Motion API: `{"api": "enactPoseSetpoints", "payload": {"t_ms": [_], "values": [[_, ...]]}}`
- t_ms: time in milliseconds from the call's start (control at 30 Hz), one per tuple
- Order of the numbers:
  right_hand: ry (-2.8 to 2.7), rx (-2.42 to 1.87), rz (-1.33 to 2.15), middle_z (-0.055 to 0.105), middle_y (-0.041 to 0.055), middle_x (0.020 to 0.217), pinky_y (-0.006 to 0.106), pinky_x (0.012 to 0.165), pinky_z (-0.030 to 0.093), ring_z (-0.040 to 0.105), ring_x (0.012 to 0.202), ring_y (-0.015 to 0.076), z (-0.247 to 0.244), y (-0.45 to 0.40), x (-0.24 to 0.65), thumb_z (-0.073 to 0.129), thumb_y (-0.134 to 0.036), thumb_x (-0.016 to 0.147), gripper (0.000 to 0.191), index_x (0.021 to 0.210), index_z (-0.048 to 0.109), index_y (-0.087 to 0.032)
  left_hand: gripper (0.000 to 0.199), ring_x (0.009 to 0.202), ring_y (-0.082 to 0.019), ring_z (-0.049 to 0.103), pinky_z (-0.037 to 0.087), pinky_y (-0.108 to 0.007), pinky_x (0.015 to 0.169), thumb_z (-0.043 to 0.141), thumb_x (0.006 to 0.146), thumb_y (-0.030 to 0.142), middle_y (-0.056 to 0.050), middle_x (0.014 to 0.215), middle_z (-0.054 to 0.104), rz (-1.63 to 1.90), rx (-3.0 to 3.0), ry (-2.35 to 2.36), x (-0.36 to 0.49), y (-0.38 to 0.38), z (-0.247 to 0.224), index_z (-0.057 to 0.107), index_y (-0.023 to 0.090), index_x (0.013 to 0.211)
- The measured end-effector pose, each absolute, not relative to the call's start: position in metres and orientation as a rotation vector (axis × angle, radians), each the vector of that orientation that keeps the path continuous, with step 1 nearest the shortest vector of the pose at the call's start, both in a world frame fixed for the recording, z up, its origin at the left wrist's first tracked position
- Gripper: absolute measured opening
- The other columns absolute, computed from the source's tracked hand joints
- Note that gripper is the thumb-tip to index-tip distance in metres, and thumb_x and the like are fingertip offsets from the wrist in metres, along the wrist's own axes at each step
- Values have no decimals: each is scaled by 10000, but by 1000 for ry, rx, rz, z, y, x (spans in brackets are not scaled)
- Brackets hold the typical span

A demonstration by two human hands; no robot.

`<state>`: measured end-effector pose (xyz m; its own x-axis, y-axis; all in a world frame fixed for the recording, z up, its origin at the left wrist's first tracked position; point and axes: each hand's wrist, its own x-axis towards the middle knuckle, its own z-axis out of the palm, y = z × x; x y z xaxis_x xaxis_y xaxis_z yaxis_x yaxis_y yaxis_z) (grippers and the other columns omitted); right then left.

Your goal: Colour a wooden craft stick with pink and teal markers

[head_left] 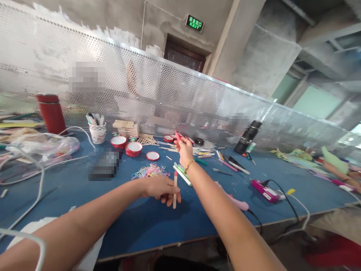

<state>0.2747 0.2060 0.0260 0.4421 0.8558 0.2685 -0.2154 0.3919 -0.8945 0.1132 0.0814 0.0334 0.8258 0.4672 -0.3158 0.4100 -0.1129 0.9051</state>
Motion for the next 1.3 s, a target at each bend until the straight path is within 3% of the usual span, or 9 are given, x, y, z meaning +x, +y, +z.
{"api": "enactPoseSetpoints", "payload": {"t_ms": [300,500,700,1000,1300], "values": [[-1179,-1098,761,663,-33,643,207,534,421,615,542,99,64,200,309,690,-120,684,102,759,635,-161,424,515,-98,486,259,-221,489,528,846,557,-32,650,646,64,1763,657,110,87,31,721,179,842],[-1716,-1547,247,693,-34,659,229,609,428,598,618,123,44,136,372,781,-160,610,115,689,717,-212,474,515,-102,501,268,-224,484,553,804,613,-44,654,662,37,1773,635,111,92,26,721,171,845],[-1977,-2139,278,748,-13,791,197,604,403,647,692,120,33,101,394,726,-321,721,130,812,772,-240,535,492,-104,494,233,-228,467,557,770,660,-55,621,668,-60,1766,649,113,89,29,703,146,802],[-2057,-2218,101,766,-11,869,210,608,401,670,762,144,31,105,377,711,-345,727,136,829,784,-291,520,476,-110,499,243,-228,464,590,739,655,-55,596,668,-47,1750,685,113,85,36,706,150,781],[-2040,-2203,131,763,-5,803,210,581,395,667,715,136,22,118,368,691,-364,738,145,803,786,-276,534,513,-113,538,290,-219,481,577,744,669,-56,624,679,-39,1758,682,114,86,32,705,152,783]]}}
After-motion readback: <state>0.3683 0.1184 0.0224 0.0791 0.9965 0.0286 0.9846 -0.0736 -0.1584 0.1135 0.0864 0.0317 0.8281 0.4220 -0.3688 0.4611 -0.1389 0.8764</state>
